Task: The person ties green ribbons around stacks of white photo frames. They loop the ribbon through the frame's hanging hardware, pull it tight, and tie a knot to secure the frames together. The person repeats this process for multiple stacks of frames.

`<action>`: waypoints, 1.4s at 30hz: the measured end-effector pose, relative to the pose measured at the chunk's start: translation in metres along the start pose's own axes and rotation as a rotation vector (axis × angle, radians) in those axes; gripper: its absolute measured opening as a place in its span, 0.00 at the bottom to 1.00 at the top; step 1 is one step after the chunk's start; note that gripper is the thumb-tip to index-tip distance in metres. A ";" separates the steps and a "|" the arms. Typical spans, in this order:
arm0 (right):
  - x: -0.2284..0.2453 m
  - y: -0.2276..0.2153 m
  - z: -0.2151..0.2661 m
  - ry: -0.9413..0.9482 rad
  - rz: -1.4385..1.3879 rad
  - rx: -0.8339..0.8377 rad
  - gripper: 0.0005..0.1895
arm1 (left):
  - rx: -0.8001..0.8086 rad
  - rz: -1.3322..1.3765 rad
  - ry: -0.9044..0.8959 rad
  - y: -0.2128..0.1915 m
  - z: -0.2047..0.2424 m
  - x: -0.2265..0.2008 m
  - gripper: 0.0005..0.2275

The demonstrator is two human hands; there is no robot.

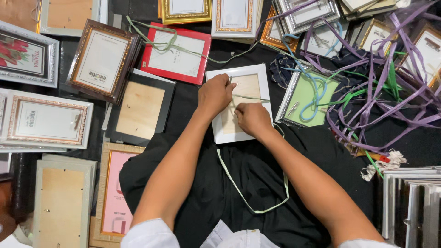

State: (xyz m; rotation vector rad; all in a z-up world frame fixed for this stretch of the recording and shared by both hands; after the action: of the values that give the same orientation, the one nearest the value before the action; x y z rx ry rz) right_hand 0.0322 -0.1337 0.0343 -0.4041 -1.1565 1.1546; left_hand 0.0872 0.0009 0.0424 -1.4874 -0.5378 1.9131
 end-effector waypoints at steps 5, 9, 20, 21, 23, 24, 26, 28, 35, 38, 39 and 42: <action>-0.015 0.041 -0.003 -0.059 0.290 0.110 0.15 | 0.121 -0.320 0.202 0.035 -0.030 0.005 0.10; -0.022 0.042 -0.009 -0.036 0.329 0.183 0.14 | 0.175 -0.270 0.206 0.050 -0.034 0.003 0.11; -0.018 0.011 -0.010 0.009 0.138 0.192 0.17 | 0.364 0.080 0.085 0.031 -0.020 -0.009 0.12; -0.017 0.011 -0.010 0.010 0.126 0.200 0.18 | 0.352 0.087 0.078 0.034 -0.019 -0.010 0.12; -0.016 0.011 -0.009 0.015 0.111 0.204 0.19 | 0.345 0.090 0.075 0.039 -0.018 -0.011 0.13; -0.018 0.010 -0.010 0.040 0.103 0.182 0.18 | 0.291 0.104 0.032 0.037 -0.020 -0.006 0.14; -0.022 0.008 -0.012 0.064 0.094 0.154 0.16 | 0.236 0.116 -0.005 0.034 -0.026 0.001 0.15; -0.030 0.001 -0.016 0.133 0.057 0.067 0.21 | 0.125 0.111 -0.005 0.027 -0.036 0.006 0.15; -0.022 -0.010 -0.022 0.186 -0.382 -0.018 0.24 | 0.164 0.203 -0.056 0.017 -0.028 -0.001 0.14; -0.033 0.005 -0.035 0.153 -0.530 -0.087 0.13 | 0.172 0.203 -0.024 0.005 -0.023 -0.009 0.14; -0.035 0.005 -0.035 0.146 -0.560 -0.098 0.13 | 0.184 0.217 -0.047 0.003 -0.021 -0.010 0.12; -0.035 0.005 -0.035 0.165 -0.610 -0.117 0.11 | 0.223 0.155 -0.056 0.004 -0.024 0.006 0.13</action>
State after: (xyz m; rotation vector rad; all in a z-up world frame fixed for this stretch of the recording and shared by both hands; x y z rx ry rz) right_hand 0.0622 -0.1518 -0.0011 -0.2051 -1.0983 0.5151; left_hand 0.1083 0.0005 0.0288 -1.3689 -0.2288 2.0636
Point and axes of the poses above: each hand's wrist, its own z-axis away from the middle knuckle, its own y-axis out of the palm, x = y × z, the point moved 8 cm from there along -z, towards the middle knuckle, and after that the axes turned 7 degrees about z, right-handed, at the moved point
